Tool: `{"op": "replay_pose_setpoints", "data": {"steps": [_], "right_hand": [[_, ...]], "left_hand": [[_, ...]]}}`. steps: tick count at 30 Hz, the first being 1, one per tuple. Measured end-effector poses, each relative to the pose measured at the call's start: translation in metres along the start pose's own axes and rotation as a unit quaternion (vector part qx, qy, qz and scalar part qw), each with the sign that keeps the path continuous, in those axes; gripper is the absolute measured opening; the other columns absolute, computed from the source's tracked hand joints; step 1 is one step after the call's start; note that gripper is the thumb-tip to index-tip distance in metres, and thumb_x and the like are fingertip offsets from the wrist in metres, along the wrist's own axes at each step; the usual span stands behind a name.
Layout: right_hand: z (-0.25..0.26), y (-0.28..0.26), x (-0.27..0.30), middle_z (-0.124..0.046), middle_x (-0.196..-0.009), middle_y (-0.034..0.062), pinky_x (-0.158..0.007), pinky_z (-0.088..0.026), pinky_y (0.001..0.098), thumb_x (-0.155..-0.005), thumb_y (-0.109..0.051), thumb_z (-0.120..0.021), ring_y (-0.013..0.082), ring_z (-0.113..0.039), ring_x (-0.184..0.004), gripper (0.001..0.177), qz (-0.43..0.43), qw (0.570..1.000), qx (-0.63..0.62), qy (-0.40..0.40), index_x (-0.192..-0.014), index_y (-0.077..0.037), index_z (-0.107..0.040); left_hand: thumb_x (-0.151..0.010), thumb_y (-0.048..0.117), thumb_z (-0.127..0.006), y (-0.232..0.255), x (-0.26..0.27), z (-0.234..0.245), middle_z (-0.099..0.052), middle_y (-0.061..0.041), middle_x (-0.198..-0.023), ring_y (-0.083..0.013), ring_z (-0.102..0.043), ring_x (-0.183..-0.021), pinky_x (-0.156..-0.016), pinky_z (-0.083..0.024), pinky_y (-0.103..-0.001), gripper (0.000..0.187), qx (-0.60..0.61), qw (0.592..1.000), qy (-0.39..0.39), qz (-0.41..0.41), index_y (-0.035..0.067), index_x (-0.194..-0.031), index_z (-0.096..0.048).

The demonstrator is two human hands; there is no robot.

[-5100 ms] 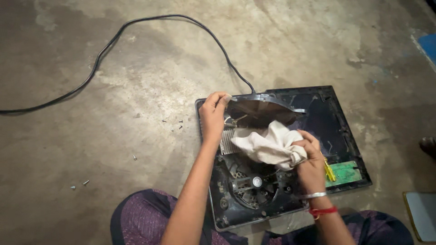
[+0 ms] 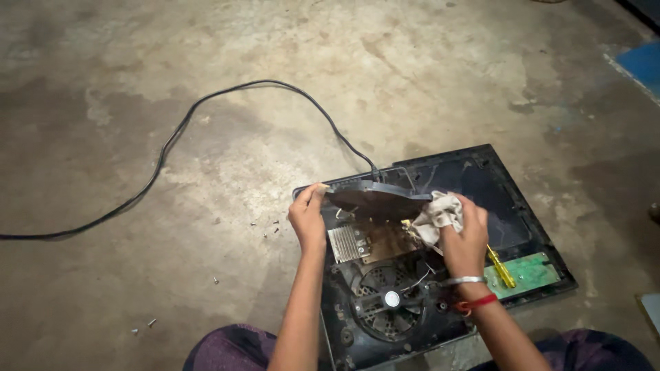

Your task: The person removes a fan from an open electronic device, wipes the interior with a white cloth, and uses a yellow screwdriver to clean the components. The person continues wiping various parts of the device's interior.

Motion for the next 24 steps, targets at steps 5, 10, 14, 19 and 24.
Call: {"op": "replay_pose_setpoints", "data": {"steps": [5,10,14,19,24], "right_hand": [[-0.007,0.093,0.021,-0.071,-0.111,0.0081,-0.085,-0.053,0.0294,-0.09,-0.002,-0.062,0.0158,-0.066,-0.098,0.035,-0.184,0.965,-0.187,-0.02,-0.124,-0.005,-0.066],[-0.003,0.084,0.062,-0.074,-0.106,0.0072,-0.078,-0.055,0.032,-0.086,-0.002,-0.066,0.0167,-0.068,-0.091,0.037,-0.238,0.963,-0.105,-0.068,-0.123,-0.007,-0.069],[-0.029,0.02,0.088,-0.071,-0.112,0.0138,-0.089,-0.054,0.0364,-0.072,0.004,-0.072,0.0271,-0.069,-0.102,0.041,-0.074,0.984,0.049,-0.153,-0.112,-0.005,-0.075],[-0.087,-0.034,0.095,-0.062,-0.12,0.0189,-0.096,-0.053,0.0398,-0.07,0.001,-0.07,0.0359,-0.064,-0.111,0.046,0.004,0.981,0.054,-0.184,-0.114,-0.007,-0.075],[-0.179,-0.062,0.104,-0.054,-0.132,0.0293,-0.103,-0.043,0.0493,-0.069,-0.001,-0.074,0.0469,-0.052,-0.122,0.048,0.212,0.945,0.086,-0.233,-0.116,0.003,-0.069]], "left_hand": [[-0.091,0.02,-0.076,0.002,0.005,0.003,-0.076,-0.001,-0.085,-0.0068,-0.064,-0.073,-0.07,-0.052,-0.023,0.023,0.004,1.0,0.002,0.017,0.001,-0.103,-0.08],[-0.09,0.018,-0.077,-0.001,0.006,0.007,-0.076,-0.002,-0.085,-0.0075,-0.059,-0.073,-0.068,-0.049,-0.025,0.022,0.0,0.999,0.003,0.038,0.0,-0.104,-0.081],[-0.091,0.018,-0.076,0.01,0.007,0.007,-0.078,-0.002,-0.091,-0.0067,-0.066,-0.081,-0.077,-0.053,-0.024,0.022,0.006,1.0,0.006,-0.009,0.0,-0.104,-0.079],[-0.09,0.016,-0.076,0.019,0.009,0.006,-0.076,-0.005,-0.086,-0.0102,-0.066,-0.078,-0.074,-0.053,-0.026,0.02,-0.001,1.0,0.026,-0.006,0.0,-0.101,-0.078],[-0.091,0.017,-0.076,0.022,0.007,0.005,-0.073,-0.007,-0.082,-0.0122,-0.063,-0.074,-0.07,-0.051,-0.028,0.021,-0.005,0.999,0.028,0.02,-0.001,-0.101,-0.078]]}}
Point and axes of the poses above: each hand's wrist, its own x-axis away from the middle knuckle, its own z-axis out of the back of the hand, y = z × x, the point moved 9 cm from there along -x, towards the middle knuckle
